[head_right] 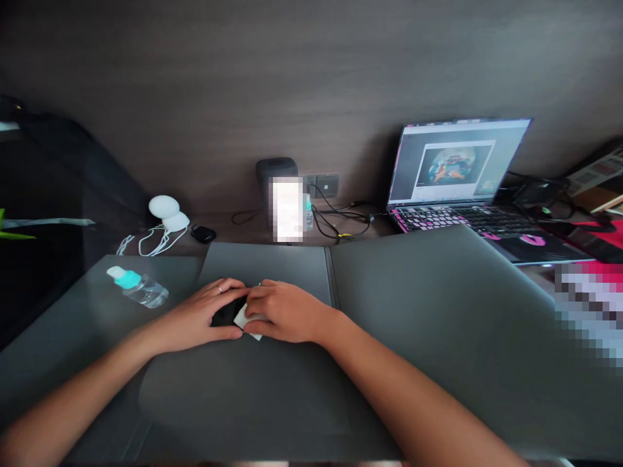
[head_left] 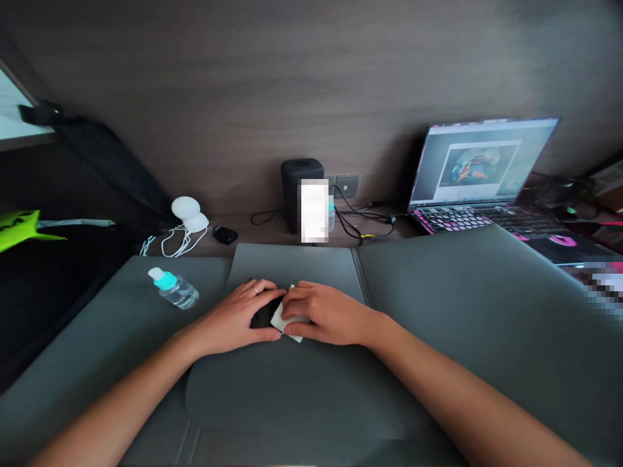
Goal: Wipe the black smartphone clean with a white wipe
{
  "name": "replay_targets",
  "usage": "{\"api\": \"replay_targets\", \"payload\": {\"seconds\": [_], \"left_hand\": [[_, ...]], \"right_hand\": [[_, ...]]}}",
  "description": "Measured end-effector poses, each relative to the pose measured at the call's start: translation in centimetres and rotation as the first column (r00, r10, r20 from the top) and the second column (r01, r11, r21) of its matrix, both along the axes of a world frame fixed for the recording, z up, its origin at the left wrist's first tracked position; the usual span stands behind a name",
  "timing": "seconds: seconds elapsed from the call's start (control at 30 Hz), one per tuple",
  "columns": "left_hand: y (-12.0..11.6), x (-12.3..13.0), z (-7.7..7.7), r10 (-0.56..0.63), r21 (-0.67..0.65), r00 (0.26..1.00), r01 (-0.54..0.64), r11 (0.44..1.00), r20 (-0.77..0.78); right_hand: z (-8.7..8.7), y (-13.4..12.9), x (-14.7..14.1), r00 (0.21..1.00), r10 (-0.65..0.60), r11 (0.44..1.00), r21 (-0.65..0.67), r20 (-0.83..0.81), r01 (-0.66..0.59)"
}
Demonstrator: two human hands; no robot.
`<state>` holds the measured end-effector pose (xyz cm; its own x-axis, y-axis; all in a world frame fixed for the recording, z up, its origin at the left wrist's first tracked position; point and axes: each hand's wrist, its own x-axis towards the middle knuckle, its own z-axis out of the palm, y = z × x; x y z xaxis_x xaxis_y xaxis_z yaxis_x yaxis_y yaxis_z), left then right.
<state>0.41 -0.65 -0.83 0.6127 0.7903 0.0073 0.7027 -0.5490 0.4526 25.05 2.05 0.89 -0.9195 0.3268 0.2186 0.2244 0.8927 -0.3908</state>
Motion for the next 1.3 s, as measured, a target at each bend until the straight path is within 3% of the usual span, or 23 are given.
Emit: {"api": "replay_targets", "payload": {"seconds": [0.93,1.3], "left_hand": [[0.11,-0.4,-0.91,0.03,0.004,1.0,-0.03,1.0,-0.005],[-0.08,-0.18,-0.55,0.042,-0.027,0.999,-0.042,0.999,-0.013]], "right_hand": [[-0.27,-0.08,-0.04,1.0,0.008,1.0,-0.017,-0.022,-0.009],[-0.33,-0.08,-0.09,1.0,0.009,1.0,-0.01,-0.029,-0.009]]}}
